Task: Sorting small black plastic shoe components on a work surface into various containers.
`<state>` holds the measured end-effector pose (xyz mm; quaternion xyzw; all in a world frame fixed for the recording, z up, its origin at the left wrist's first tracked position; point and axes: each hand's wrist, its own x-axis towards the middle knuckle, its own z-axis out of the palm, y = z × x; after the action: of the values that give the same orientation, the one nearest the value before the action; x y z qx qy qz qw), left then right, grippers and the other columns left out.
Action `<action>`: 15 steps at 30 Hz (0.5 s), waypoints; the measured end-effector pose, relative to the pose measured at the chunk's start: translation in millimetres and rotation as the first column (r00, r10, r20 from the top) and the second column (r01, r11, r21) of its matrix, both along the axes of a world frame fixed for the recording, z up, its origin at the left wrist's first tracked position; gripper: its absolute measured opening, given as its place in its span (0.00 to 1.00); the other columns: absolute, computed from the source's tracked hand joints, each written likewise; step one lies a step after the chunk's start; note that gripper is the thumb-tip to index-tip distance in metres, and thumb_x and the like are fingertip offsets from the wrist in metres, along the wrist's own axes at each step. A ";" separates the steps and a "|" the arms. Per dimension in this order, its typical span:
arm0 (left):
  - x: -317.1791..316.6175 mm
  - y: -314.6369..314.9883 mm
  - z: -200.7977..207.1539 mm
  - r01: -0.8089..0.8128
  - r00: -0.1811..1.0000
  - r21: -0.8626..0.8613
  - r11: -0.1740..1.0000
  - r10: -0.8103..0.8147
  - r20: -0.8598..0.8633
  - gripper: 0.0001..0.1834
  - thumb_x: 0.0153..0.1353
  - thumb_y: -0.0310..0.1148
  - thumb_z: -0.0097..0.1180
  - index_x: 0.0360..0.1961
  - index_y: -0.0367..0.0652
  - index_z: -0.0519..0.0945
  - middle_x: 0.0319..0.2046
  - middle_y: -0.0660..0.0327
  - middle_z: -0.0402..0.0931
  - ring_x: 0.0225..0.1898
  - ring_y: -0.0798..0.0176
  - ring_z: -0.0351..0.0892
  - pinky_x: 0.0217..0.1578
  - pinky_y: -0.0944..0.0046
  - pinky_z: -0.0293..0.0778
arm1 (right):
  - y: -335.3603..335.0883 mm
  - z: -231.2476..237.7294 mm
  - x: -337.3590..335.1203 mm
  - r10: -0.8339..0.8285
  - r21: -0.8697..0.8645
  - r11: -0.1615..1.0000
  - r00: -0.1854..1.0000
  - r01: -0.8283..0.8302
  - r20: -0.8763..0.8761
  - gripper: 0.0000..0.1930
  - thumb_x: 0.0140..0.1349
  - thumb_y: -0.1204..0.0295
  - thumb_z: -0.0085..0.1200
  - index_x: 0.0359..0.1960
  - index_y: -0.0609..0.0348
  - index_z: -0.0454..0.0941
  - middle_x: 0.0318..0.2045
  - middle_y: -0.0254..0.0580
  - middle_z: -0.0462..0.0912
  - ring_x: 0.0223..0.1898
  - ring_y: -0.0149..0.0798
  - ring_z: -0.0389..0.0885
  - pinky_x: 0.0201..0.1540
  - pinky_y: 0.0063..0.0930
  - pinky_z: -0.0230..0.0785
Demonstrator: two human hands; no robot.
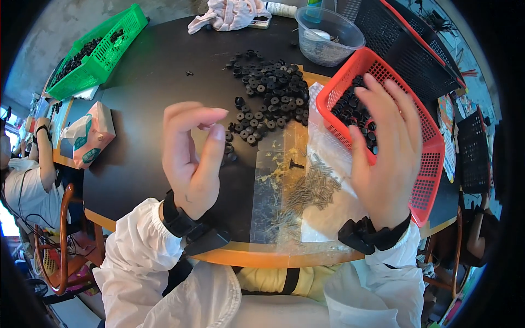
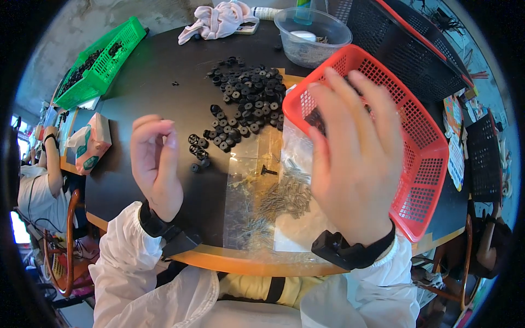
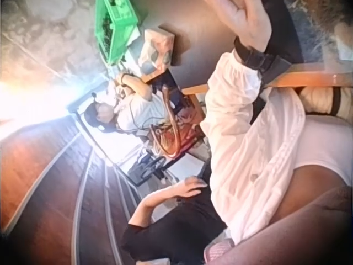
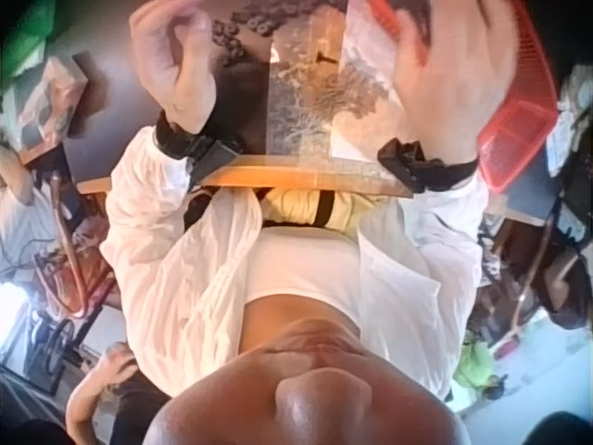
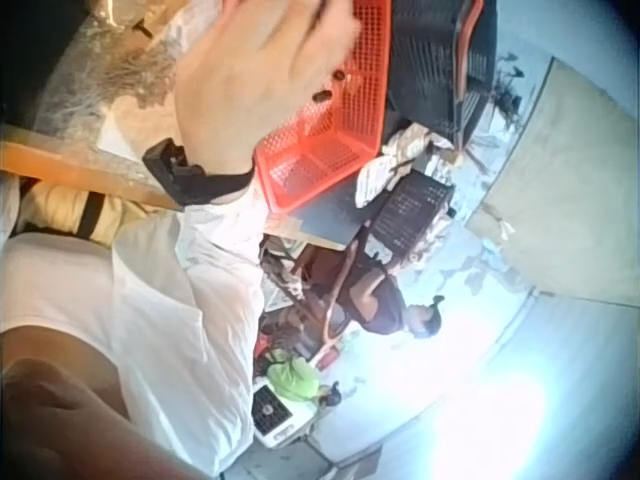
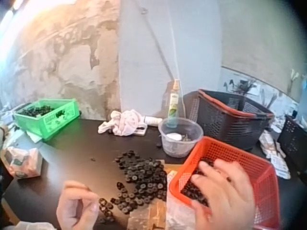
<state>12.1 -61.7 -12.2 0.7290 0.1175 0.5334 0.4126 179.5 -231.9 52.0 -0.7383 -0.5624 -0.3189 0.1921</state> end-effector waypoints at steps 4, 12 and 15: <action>-4.6 -2.1 1.7 0.065 0.989 0.146 0.987 -0.044 -0.144 0.13 0.50 0.13 0.56 0.34 0.43 0.82 0.38 0.60 0.68 0.36 0.63 0.71 0.40 0.68 0.68 | 12.3 -23.1 -12.1 0.243 -0.144 0.951 0.949 -0.274 -0.202 0.22 0.48 0.82 0.54 0.49 0.64 0.76 0.48 0.44 0.78 0.52 0.48 0.74 0.58 0.40 0.67; -1.2 -3.3 12.9 0.119 0.960 0.208 0.971 -0.059 -0.273 0.11 0.49 0.16 0.59 0.31 0.42 0.82 0.37 0.60 0.68 0.39 0.62 0.70 0.42 0.66 0.68 | 31.2 -65.0 0.1 0.284 -0.231 0.904 0.910 -0.359 -0.302 0.20 0.52 0.78 0.49 0.50 0.64 0.75 0.48 0.44 0.76 0.53 0.46 0.73 0.55 0.36 0.69; 0.7 8.6 10.7 0.411 0.853 0.269 0.871 -0.264 -0.450 0.10 0.48 0.21 0.65 0.32 0.45 0.84 0.35 0.62 0.70 0.38 0.61 0.71 0.42 0.64 0.68 | 31.3 -67.5 1.8 0.313 -0.208 0.899 0.897 -0.385 -0.312 0.16 0.51 0.77 0.51 0.44 0.62 0.76 0.44 0.41 0.76 0.50 0.44 0.74 0.51 0.36 0.70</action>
<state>12.9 -53.2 -1.5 0.8936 -0.0313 0.3032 0.3295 181.3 -200.6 -15.6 -0.6798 -0.6924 -0.0972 0.2214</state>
